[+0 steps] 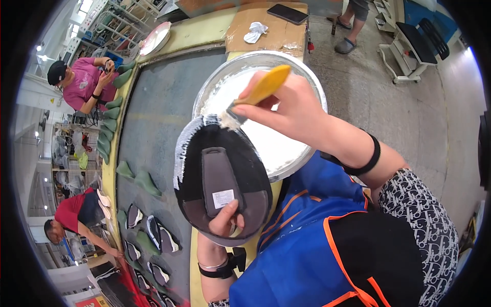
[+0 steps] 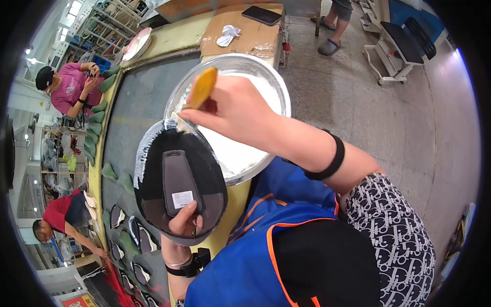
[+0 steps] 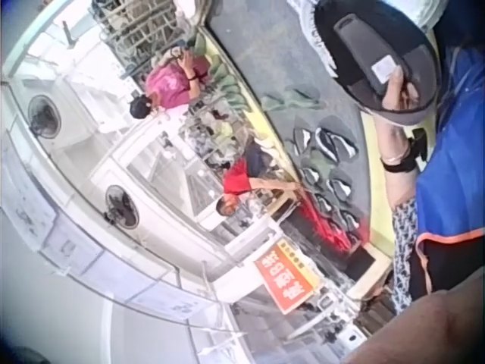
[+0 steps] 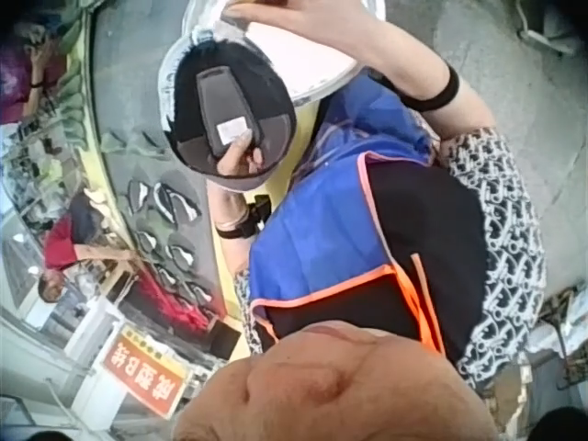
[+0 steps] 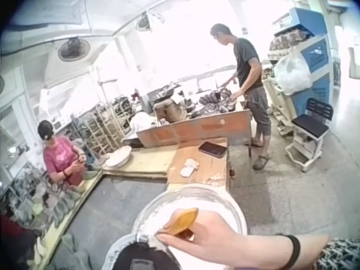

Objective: Applying adhesive to shoe soles using a brush in a shoe manufacturing factory.

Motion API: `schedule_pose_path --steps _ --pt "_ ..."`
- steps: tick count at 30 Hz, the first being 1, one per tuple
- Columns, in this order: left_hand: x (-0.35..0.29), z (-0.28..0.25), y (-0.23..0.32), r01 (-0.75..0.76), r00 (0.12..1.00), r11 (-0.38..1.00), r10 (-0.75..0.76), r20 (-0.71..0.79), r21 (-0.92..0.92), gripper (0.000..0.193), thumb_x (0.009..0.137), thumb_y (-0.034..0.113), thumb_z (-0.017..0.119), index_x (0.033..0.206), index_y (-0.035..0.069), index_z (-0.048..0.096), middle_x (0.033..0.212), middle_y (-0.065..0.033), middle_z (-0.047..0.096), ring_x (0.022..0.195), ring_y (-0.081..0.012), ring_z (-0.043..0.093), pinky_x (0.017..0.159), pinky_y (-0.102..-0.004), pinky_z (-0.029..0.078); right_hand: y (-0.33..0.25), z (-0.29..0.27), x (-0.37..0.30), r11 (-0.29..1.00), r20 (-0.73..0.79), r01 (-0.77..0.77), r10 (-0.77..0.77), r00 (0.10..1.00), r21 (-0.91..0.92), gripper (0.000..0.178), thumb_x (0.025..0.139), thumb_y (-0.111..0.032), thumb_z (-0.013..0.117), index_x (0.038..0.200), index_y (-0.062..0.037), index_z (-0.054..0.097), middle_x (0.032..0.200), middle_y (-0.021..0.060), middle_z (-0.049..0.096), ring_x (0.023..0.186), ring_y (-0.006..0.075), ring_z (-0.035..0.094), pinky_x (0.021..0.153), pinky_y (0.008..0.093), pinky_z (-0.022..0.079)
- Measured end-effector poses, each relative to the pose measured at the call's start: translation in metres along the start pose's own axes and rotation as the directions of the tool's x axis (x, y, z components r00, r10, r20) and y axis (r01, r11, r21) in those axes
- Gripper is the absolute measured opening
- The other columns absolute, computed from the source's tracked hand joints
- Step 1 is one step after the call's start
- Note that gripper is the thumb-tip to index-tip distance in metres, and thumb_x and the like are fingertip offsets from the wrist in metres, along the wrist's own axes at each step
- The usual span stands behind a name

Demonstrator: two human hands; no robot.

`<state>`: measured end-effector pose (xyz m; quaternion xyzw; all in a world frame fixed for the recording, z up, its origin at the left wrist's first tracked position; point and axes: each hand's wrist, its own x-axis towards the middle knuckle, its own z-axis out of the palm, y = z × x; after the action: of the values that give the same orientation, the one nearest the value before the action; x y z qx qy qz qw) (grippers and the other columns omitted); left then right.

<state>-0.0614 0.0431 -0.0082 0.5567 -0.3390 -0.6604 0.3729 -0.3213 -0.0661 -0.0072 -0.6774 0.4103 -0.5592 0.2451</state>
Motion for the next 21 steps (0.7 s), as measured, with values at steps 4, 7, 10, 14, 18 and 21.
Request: schedule_pose_path --steps 4,7,10,14,18,21 --pt "-0.002 0.004 0.005 -0.005 0.999 0.999 0.003 0.037 0.046 0.018 0.090 0.007 0.065 0.106 0.001 0.062 0.084 -0.0095 0.067 0.058 -0.0185 0.063 0.051 -0.0271 0.050 0.003 0.003 0.004 0.996 0.057 -0.075 0.078 0.995 -0.057 0.017 0.088 -0.015 0.068 0.083 -0.0009 0.060 0.068 0.0044 0.062 0.058 0.0092 0.057 0.054 0.0252 0.045" --pt "0.005 -0.003 0.012 -0.026 1.000 0.995 0.026 -0.005 0.100 0.017 0.092 0.010 0.064 0.104 -0.002 0.062 0.082 -0.0112 0.067 0.062 -0.0183 0.065 0.056 -0.0269 0.054 -0.002 0.011 -0.011 0.952 0.176 -0.289 0.269 0.947 0.101 0.014 0.086 -0.012 0.065 0.080 -0.0011 0.057 0.066 0.0038 0.060 0.060 0.0090 0.057 0.056 0.0257 0.045" --pt "0.012 -0.008 0.018 0.004 0.993 0.977 0.022 -0.117 0.215 0.018 0.093 0.012 0.064 0.102 -0.004 0.063 0.081 -0.0125 0.068 0.066 -0.0192 0.068 0.058 -0.0265 0.057 -0.009 0.012 -0.028 0.941 0.311 -0.331 0.292 0.904 0.077 0.015 0.085 -0.012 0.065 0.078 -0.0022 0.056 0.063 0.0049 0.059 0.058 0.0124 0.058 0.055 0.0290 0.044" --pt "0.016 -0.004 0.025 -0.111 0.982 0.923 0.159 -0.103 0.368 0.020 0.096 0.015 0.062 0.102 -0.004 0.062 0.078 -0.0132 0.070 0.068 -0.0191 0.069 0.060 -0.0276 0.056 -0.015 0.005 -0.026 0.975 0.315 -0.220 0.221 0.923 -0.041 0.018 0.085 -0.014 0.068 0.079 -0.0029 0.055 0.062 0.0061 0.059 0.053 0.0163 0.057 0.054 0.0297 0.044" --pt "0.020 0.007 0.028 -0.180 0.969 0.871 0.237 -0.070 0.458 0.021 0.098 0.016 0.057 0.102 -0.004 0.062 0.077 -0.0133 0.070 0.069 -0.0188 0.069 0.061 -0.0276 0.056 -0.017 0.004 -0.007 0.998 0.147 -0.056 0.058 0.987 -0.021 0.025 0.087 -0.020 0.071 0.080 -0.0029 0.054 0.061 0.0085 0.057 0.052 0.0192 0.056 0.054 0.0298 0.044" --pt "0.026 0.012 0.027 -0.320 0.904 0.789 0.419 -0.080 0.524 0.022 0.101 0.015 0.053 0.102 -0.005 0.061 0.078 -0.0138 0.070 0.069 -0.0185 0.069 0.064 -0.0282 0.057 -0.022 0.004 -0.001 0.996 0.232 -0.079 0.087 0.969 -0.045 0.024 0.086 -0.021 0.071 0.082 -0.0030 0.056 0.061 0.0088 0.059 0.051 0.0225 0.056 0.054 0.0301 0.045"
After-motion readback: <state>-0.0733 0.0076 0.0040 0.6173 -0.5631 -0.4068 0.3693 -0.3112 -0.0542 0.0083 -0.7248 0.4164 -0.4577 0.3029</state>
